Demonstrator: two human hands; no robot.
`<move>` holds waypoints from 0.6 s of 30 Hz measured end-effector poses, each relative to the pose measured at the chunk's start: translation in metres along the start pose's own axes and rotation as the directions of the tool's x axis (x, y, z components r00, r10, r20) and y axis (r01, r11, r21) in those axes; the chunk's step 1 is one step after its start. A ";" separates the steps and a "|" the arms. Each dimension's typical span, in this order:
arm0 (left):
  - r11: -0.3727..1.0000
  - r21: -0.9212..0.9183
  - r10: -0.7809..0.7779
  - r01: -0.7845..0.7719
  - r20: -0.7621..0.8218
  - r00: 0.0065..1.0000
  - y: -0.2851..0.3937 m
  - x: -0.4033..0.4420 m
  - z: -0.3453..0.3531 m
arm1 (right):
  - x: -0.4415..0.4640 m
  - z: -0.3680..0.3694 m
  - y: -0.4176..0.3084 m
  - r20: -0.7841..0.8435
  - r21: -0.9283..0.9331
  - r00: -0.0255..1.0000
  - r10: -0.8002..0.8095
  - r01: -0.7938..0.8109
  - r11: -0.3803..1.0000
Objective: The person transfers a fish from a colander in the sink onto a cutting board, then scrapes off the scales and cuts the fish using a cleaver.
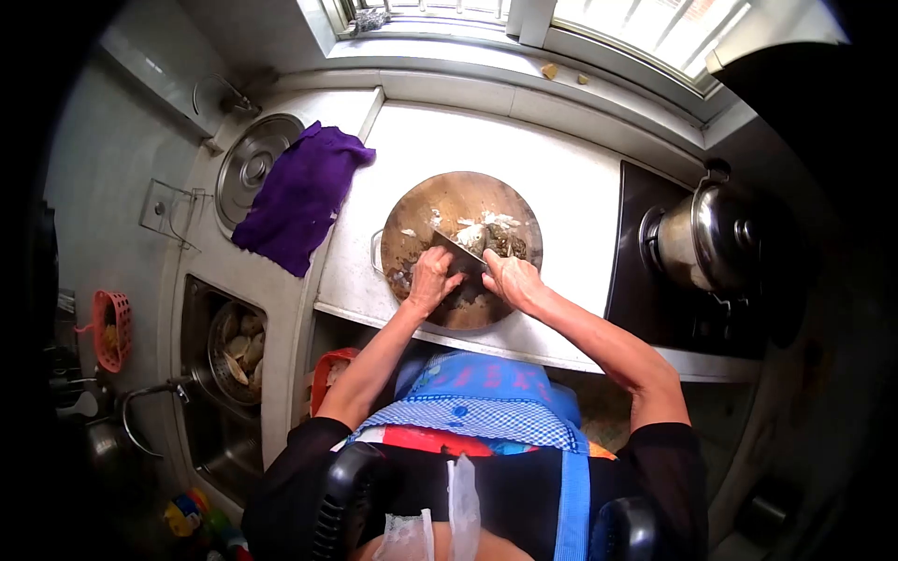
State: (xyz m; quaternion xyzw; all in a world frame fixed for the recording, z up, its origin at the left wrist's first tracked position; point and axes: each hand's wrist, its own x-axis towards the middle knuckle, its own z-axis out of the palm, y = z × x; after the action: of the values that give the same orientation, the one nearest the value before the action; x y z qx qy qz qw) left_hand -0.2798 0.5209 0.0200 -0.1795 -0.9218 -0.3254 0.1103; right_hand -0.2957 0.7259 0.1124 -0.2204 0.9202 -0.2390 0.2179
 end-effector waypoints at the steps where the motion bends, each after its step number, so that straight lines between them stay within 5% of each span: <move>1: 1.000 -0.005 -0.017 0.017 -0.004 1.000 0.001 0.001 -0.001 | 0.002 -0.003 0.004 0.000 -0.010 1.000 -0.022 0.022 1.000; 4: 0.982 -0.178 -0.053 0.061 0.051 0.997 0.008 0.004 -0.021 | 0.001 -0.002 0.018 -0.004 0.031 0.999 -0.044 0.044 0.999; 9: 0.955 -0.114 -0.282 0.274 -0.052 0.958 0.018 -0.003 0.007 | -0.007 0.003 0.017 -0.009 0.056 1.000 0.013 -0.013 0.998; 12: 0.958 -0.130 -0.280 0.256 -0.222 0.934 0.026 -0.007 0.021 | -0.007 0.011 0.020 -0.047 0.053 0.999 0.000 0.002 0.999; 18: 0.961 -0.092 -0.276 0.261 -0.223 0.935 0.032 -0.016 0.025 | -0.012 0.008 0.022 -0.032 -0.006 0.999 -0.040 0.039 0.999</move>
State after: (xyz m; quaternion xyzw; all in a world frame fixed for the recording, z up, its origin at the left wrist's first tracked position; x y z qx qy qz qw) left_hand -0.2544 0.5563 0.0140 -0.0159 -0.9078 -0.3844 0.1668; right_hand -0.2885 0.7463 0.0978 -0.2353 0.9197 -0.2444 0.1976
